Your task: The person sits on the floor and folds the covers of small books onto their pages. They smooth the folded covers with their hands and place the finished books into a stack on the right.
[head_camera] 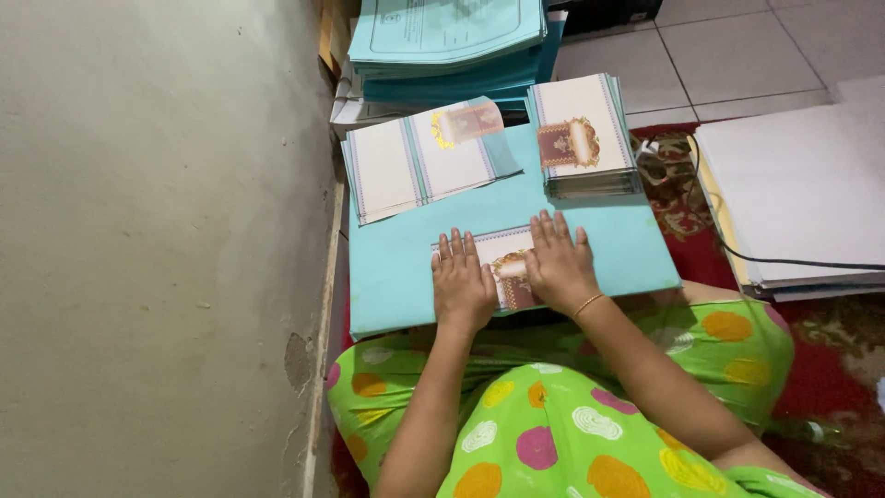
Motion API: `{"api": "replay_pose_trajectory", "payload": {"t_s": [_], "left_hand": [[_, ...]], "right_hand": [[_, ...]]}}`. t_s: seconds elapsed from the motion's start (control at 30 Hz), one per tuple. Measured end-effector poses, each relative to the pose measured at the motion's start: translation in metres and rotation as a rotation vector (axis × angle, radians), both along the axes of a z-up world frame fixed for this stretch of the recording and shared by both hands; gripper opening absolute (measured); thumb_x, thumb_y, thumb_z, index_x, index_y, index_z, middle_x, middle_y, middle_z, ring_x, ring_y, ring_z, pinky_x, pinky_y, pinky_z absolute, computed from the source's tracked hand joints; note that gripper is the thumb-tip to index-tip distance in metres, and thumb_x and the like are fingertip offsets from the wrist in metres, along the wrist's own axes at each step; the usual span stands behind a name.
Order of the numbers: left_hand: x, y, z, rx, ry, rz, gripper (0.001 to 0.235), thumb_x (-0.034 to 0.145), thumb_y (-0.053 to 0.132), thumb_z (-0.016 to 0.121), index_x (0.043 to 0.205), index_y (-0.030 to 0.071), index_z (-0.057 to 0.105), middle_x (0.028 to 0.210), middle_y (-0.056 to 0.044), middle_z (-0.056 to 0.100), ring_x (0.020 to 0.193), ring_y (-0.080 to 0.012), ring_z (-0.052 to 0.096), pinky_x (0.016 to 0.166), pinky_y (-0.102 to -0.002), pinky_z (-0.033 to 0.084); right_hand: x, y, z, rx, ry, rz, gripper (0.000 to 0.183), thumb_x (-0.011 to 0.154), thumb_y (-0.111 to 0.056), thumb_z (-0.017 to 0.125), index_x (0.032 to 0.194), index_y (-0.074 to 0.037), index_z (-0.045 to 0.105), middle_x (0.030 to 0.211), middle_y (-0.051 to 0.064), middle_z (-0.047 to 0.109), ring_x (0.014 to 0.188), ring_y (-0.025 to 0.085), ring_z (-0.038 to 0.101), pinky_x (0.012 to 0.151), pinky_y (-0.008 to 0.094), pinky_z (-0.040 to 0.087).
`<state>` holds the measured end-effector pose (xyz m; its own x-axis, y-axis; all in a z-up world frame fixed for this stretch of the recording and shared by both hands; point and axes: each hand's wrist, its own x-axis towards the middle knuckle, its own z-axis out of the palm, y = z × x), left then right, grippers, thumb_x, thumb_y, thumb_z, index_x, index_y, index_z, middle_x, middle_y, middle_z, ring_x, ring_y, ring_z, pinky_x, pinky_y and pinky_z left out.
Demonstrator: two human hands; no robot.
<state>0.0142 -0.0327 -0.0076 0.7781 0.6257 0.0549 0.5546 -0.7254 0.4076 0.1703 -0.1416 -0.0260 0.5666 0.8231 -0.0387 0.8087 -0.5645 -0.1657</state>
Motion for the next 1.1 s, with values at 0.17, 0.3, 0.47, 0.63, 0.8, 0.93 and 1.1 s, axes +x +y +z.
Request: {"api": "replay_pose_trajectory", "payload": {"t_s": [0.17,0.3,0.47,0.63,0.8,0.93,1.1], "left_hand": [[-0.001,0.003,-0.004,0.011,0.022,-0.012,0.069,0.1,0.035,0.032,0.159,0.0,0.027,0.166,-0.026,0.02,0.156,-0.0412,0.012,0.122,-0.053,0.011],[0.002,0.002,-0.01,0.025,0.059,0.111,0.077,0.1,0.044,0.036,0.159,-0.003,0.021,0.166,-0.028,0.015,0.156,-0.0424,0.009,0.123,-0.053,0.01],[0.015,-0.039,0.009,-0.014,0.135,0.026,0.075,0.1,0.041,0.033,0.159,-0.003,0.019,0.166,-0.029,0.013,0.155,-0.0449,0.004,0.122,-0.055,0.007],[-0.002,-0.014,0.023,-0.079,0.208,-0.133,0.069,0.102,0.044,0.024,0.162,0.01,0.017,0.17,-0.016,0.009,0.156,-0.0342,0.0,0.123,-0.054,0.001],[-0.002,-0.006,0.015,0.057,0.201,0.121,0.077,0.1,0.046,0.036,0.158,-0.002,0.021,0.166,-0.026,0.016,0.155,-0.0418,0.006,0.123,-0.055,0.005],[0.009,-0.045,0.023,0.011,0.095,-0.222,0.069,0.102,0.036,0.034,0.16,0.0,0.022,0.167,-0.023,0.018,0.155,-0.0404,0.007,0.121,-0.053,0.005],[-0.009,0.004,-0.005,0.087,0.211,0.178,0.074,0.101,0.042,0.036,0.16,0.001,0.021,0.168,-0.022,0.017,0.155,-0.0404,0.01,0.121,-0.057,0.01]], "right_hand": [[-0.029,0.007,-0.011,0.031,-0.035,0.252,0.061,0.105,-0.044,0.026,0.163,-0.023,0.028,0.168,0.003,0.029,0.155,0.026,0.022,0.12,0.056,0.015],[0.001,-0.006,-0.019,0.105,-0.049,0.068,0.063,0.106,-0.044,0.029,0.164,-0.018,0.027,0.169,0.008,0.028,0.155,0.029,0.023,0.12,0.06,0.011],[-0.006,-0.007,-0.017,0.134,-0.117,0.065,0.061,0.106,-0.042,0.03,0.161,-0.015,0.032,0.167,0.011,0.033,0.153,0.029,0.029,0.12,0.058,0.017],[-0.005,-0.009,-0.008,0.128,0.031,0.046,0.061,0.106,-0.042,0.023,0.163,-0.02,0.027,0.17,0.005,0.025,0.156,0.026,0.021,0.121,0.057,0.011],[-0.008,-0.008,-0.005,0.138,-0.001,0.034,0.06,0.105,-0.04,0.03,0.162,-0.021,0.03,0.169,0.005,0.029,0.155,0.024,0.025,0.121,0.056,0.013],[-0.007,-0.011,-0.018,0.261,-0.082,0.04,0.057,0.101,-0.035,0.04,0.156,-0.021,0.043,0.163,0.007,0.041,0.151,0.026,0.035,0.118,0.056,0.021],[-0.003,-0.014,-0.032,0.413,-0.13,0.062,0.052,0.096,-0.028,0.045,0.146,-0.023,0.056,0.156,0.004,0.051,0.147,0.024,0.043,0.116,0.051,0.028]]}}
